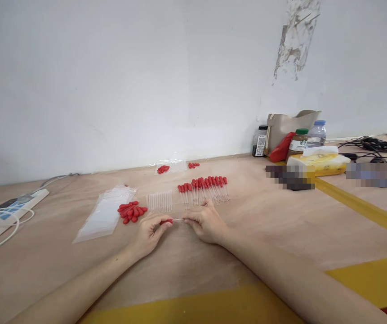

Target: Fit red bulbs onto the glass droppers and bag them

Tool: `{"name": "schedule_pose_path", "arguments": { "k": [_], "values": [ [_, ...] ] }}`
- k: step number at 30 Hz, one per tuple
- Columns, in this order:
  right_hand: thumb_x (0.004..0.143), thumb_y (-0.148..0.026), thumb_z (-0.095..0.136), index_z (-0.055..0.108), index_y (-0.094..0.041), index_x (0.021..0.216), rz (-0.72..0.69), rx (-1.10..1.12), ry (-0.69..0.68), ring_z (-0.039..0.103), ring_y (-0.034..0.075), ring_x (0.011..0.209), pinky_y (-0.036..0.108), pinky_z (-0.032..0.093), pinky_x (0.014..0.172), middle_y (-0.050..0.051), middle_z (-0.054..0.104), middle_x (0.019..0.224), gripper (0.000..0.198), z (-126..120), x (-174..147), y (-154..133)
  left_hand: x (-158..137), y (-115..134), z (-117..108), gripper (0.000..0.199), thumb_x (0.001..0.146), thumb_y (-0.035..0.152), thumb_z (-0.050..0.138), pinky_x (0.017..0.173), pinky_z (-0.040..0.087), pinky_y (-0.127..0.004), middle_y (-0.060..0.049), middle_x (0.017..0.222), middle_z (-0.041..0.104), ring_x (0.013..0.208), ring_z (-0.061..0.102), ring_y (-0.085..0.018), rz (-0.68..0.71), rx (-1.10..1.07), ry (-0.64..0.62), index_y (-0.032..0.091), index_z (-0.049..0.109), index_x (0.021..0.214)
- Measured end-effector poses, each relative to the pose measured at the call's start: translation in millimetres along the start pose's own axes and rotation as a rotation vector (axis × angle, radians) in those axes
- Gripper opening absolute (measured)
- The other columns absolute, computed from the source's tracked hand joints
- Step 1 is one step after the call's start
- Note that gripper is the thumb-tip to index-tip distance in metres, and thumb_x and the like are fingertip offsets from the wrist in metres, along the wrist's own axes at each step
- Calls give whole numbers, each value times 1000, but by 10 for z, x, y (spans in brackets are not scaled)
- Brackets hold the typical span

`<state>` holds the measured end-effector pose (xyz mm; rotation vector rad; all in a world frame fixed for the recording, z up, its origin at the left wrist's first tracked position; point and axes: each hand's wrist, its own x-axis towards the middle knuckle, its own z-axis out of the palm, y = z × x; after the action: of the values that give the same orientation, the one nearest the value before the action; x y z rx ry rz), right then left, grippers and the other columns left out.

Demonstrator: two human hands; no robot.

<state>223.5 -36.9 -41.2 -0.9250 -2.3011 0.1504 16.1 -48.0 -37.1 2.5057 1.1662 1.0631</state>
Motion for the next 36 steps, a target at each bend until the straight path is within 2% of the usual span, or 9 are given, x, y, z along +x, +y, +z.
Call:
{"name": "schedule_pose_path", "arguments": {
  "k": [9, 16, 27, 33, 36],
  "values": [
    [79, -14, 41, 64, -22, 85, -138, -242, 36, 49, 12, 65, 33, 19, 75, 2, 63, 70, 25, 45, 6, 25, -9, -78, -23, 20, 88, 28, 41, 74, 35, -31, -2, 76, 63, 70, 54, -15, 176, 205, -88, 20, 59, 83],
    [78, -13, 41, 63, -19, 79, -134, -274, 71, 43, 10, 56, 32, 19, 68, 2, 60, 65, 23, 110, 4, -56, 4, -80, -40, 17, 87, 24, 42, 84, 33, -34, -2, 71, 60, 67, 52, -14, 240, 295, -89, 18, 57, 82],
    [82, -19, 41, 62, -21, 82, -117, -197, 100, 41, 10, 56, 29, 18, 66, 1, 59, 66, 21, 187, 22, -122, 9, -84, -32, 15, 86, 20, 41, 86, 34, -34, -2, 73, 60, 67, 52, -13, 312, 290, -95, 18, 55, 83],
    [83, -18, 39, 61, -17, 82, -110, -276, 63, 45, 11, 61, 31, 19, 68, 2, 60, 68, 22, 131, 40, -206, 36, -92, -84, 13, 87, 20, 42, 87, 31, -36, -1, 78, 62, 72, 53, -14, 337, 325, -83, 19, 55, 86],
    [82, -19, 40, 61, -17, 78, -64, -372, -9, 48, 14, 69, 32, 20, 69, 4, 61, 72, 21, 60, 48, -294, 32, -119, -88, 12, 87, 21, 43, 85, 32, -36, -1, 81, 62, 77, 53, -16, 312, 321, -80, 20, 56, 88]
  ]
}}
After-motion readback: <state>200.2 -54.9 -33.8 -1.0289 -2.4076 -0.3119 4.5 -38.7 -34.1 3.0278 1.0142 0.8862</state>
